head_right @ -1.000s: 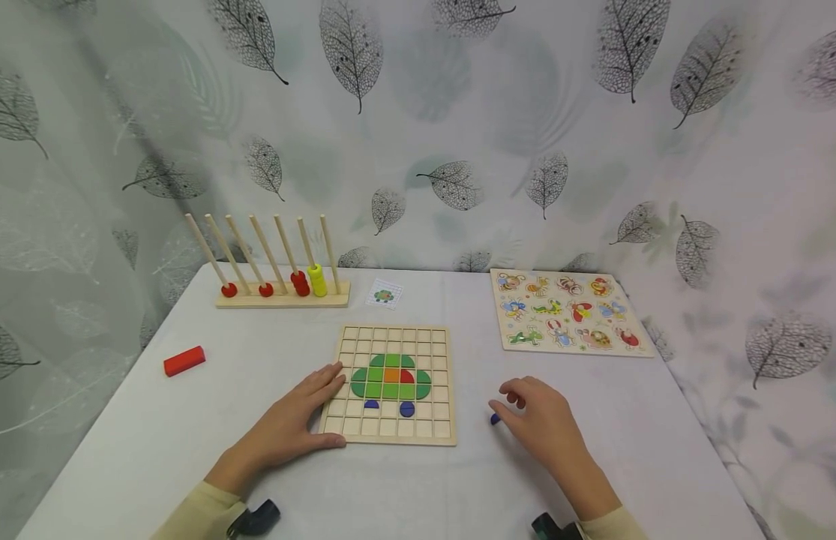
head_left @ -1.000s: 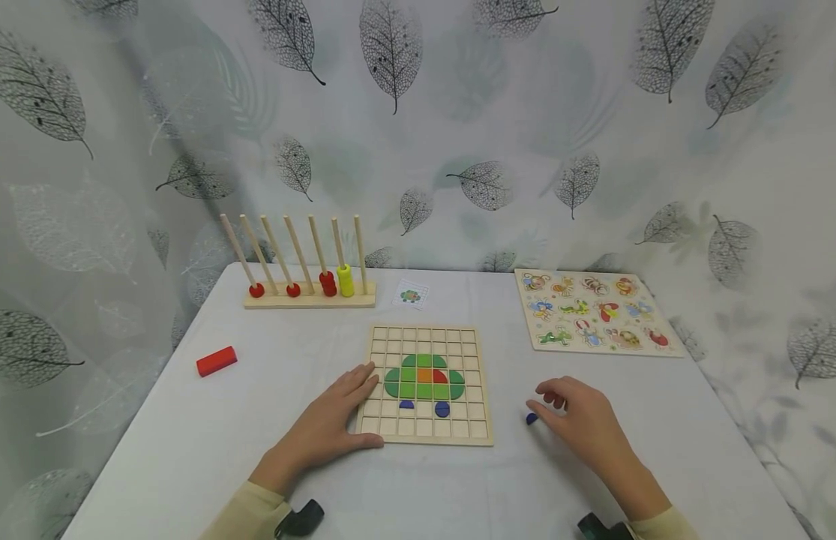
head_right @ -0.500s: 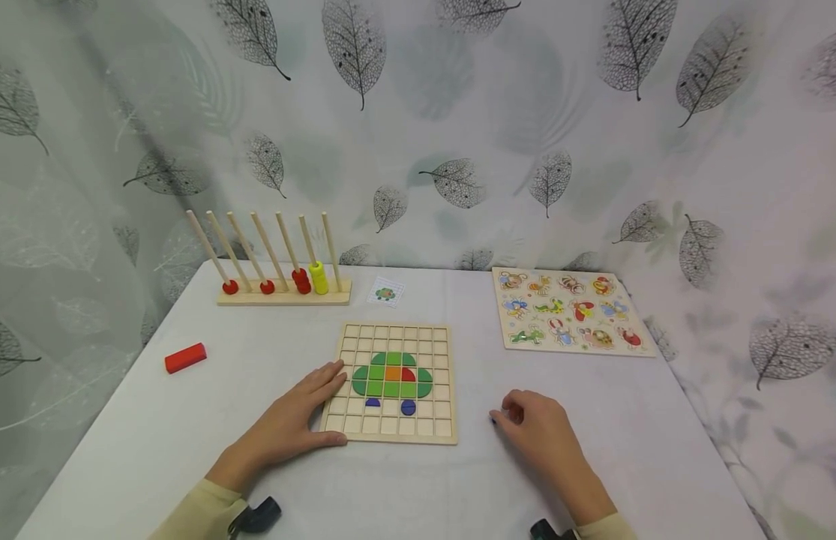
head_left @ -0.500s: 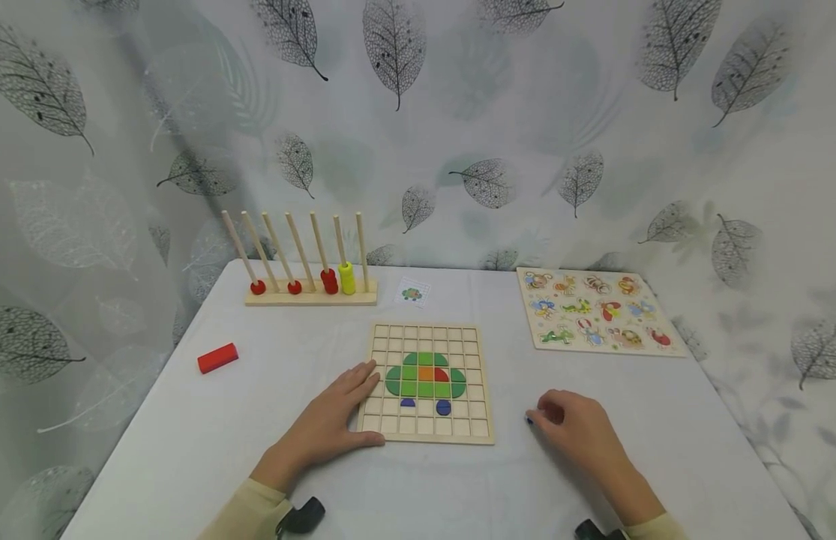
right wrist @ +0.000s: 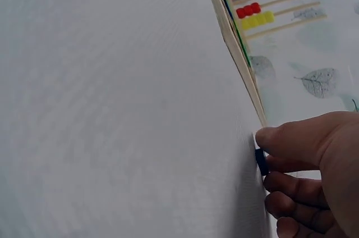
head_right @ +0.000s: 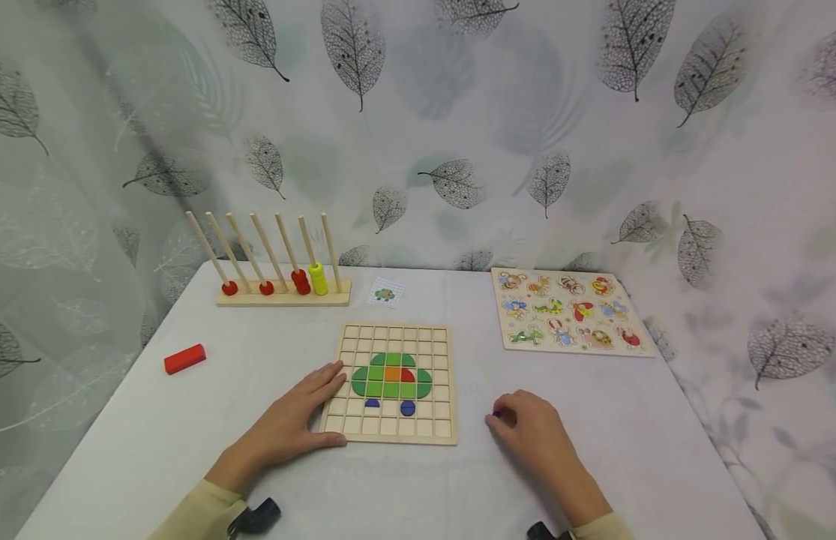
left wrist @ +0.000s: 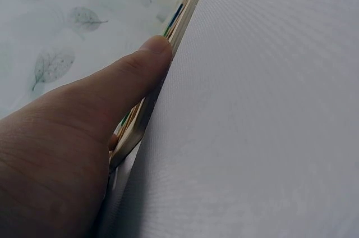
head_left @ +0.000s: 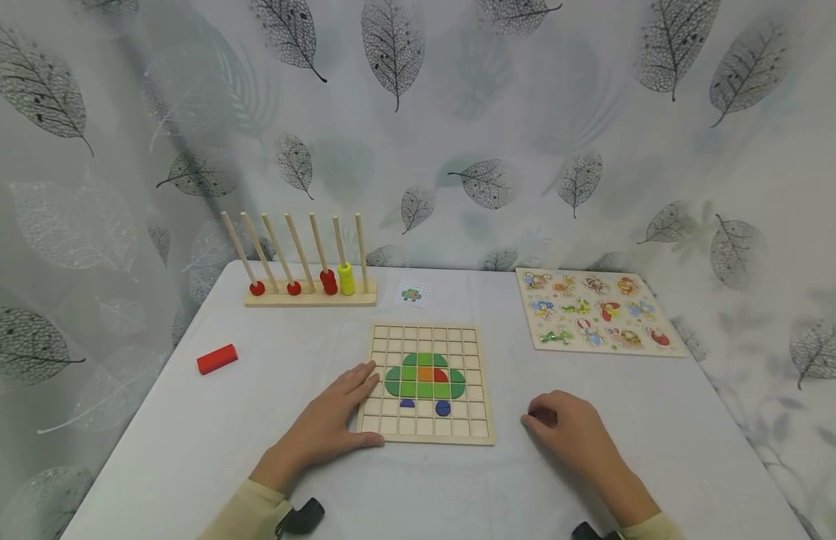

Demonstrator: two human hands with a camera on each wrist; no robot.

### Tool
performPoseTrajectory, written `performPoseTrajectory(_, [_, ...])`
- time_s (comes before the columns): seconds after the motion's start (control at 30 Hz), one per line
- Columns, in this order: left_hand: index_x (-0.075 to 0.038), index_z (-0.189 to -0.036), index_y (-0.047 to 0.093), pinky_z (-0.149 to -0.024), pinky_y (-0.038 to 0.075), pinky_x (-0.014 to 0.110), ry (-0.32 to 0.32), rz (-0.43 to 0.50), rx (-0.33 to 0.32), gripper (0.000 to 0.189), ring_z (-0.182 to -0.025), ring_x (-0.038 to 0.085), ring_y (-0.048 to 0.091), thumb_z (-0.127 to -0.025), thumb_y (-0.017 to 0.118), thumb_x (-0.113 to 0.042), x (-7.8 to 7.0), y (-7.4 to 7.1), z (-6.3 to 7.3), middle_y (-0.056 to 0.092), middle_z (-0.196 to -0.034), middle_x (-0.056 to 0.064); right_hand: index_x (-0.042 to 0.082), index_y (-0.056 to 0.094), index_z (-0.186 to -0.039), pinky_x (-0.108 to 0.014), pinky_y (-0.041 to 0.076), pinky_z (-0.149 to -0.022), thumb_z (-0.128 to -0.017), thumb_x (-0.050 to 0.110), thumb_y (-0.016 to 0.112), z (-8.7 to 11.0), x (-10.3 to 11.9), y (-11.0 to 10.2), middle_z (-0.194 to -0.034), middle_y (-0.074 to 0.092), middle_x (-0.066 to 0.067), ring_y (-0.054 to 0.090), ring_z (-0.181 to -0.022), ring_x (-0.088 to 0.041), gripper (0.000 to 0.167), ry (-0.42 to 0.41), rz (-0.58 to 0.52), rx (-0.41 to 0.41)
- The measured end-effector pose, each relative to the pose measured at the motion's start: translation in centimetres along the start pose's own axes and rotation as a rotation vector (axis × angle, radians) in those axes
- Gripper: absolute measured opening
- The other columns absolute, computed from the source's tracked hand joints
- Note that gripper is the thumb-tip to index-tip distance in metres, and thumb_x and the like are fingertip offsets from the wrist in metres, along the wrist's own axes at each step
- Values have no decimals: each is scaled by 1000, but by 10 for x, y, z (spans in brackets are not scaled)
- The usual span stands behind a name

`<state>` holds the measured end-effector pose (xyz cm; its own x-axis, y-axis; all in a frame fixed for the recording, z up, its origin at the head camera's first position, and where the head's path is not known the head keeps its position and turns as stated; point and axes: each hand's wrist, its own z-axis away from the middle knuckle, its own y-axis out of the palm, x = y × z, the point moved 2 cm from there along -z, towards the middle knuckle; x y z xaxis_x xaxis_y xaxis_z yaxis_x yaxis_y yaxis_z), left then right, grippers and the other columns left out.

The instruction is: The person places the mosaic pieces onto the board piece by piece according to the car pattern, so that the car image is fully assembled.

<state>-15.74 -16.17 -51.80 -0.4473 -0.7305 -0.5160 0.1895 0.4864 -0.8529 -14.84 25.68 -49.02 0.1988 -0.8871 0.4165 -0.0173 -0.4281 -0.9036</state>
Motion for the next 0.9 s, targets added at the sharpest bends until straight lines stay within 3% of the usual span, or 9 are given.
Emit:
performPoseTrajectory(0.17, [-11, -167, 44, -126, 32, 56, -1, 2, -3, 110, -163, 30, 25, -85, 81, -73, 0, 0, 1, 28, -178, 3, 13, 81, -105, -38, 58, -76, -86, 8, 90, 0, -1, 1, -92, 70, 8, 62, -82, -9, 22, -29, 2, 5])
performPoseTrajectory(0.37, [-12, -167, 44, -126, 33, 56, 2, 3, -3, 110, -163, 29, 25, -85, 80, -74, 1, 2, 1, 28, -178, 3, 11, 80, -105, -44, 61, -84, -87, 10, 90, 2, -2, -5, -96, 73, 4, 68, -88, -13, 21, 13, -5, 28])
performPoseTrajectory(0.47, [-11, -167, 43, -126, 32, 57, 5, 4, -4, 109, -163, 29, 25, -85, 80, -74, 2, 2, 1, 28, -178, 3, 13, 81, -101, -42, 60, -82, -88, 11, 90, 1, -4, -6, -95, 73, 5, 67, -87, -12, 16, 26, -1, 47])
performPoseTrajectory(0.9, [-10, -168, 43, -127, 31, 56, 29, 6, -11, 110, -163, 30, 25, -85, 79, -74, 4, 1, 0, 27, -178, 3, 15, 83, -98, -37, 57, -75, -86, 8, 90, 0, -3, -8, -94, 71, 7, 63, -84, -10, 16, -24, -5, -12])
